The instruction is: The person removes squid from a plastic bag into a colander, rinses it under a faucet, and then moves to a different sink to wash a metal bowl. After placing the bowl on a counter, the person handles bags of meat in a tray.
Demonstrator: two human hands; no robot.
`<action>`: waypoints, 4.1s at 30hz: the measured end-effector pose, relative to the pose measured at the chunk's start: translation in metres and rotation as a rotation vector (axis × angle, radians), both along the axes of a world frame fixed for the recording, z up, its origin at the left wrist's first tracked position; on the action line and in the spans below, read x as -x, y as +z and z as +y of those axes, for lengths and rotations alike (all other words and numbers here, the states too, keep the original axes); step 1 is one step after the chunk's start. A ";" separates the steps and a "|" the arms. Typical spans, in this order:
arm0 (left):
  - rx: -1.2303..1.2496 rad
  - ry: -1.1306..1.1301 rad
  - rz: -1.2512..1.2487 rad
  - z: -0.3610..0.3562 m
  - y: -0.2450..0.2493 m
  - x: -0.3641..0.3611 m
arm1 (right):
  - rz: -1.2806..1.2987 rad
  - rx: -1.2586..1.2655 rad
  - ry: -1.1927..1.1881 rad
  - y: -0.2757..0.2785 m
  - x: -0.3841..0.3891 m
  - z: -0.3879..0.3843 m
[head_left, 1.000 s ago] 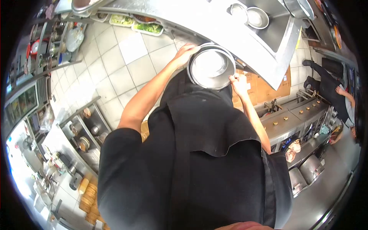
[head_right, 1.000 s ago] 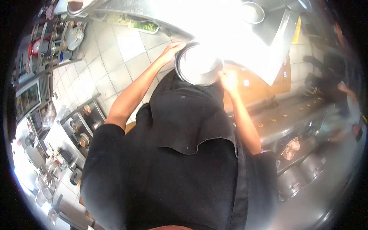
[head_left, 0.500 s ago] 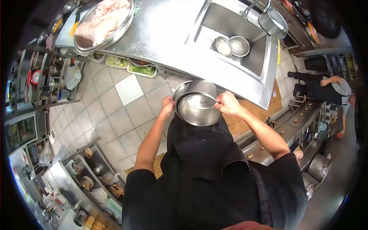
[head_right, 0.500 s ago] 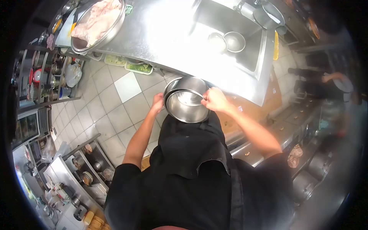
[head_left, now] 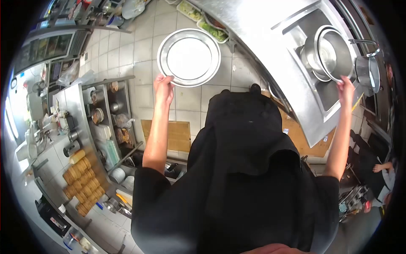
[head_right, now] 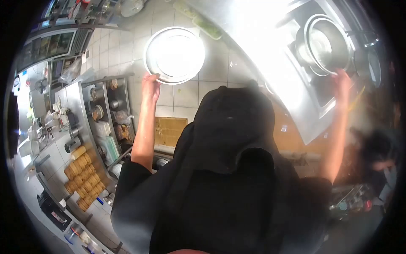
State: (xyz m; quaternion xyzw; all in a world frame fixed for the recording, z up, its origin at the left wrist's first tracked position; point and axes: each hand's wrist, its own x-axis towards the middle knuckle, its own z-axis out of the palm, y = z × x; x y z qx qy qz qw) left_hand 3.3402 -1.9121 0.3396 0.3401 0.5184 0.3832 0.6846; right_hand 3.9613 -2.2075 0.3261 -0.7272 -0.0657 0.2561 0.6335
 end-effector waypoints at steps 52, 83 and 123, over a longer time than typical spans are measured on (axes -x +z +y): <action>-1.314 -1.181 0.842 -0.145 0.023 -0.660 | -0.122 -0.093 0.261 -0.045 -0.001 0.039; -1.054 -1.150 0.390 -0.104 0.012 -0.543 | -0.497 0.184 0.993 0.036 -0.058 -0.017; -1.335 -1.283 0.660 -0.116 0.031 -0.538 | -0.268 0.000 0.555 -0.134 -0.078 0.130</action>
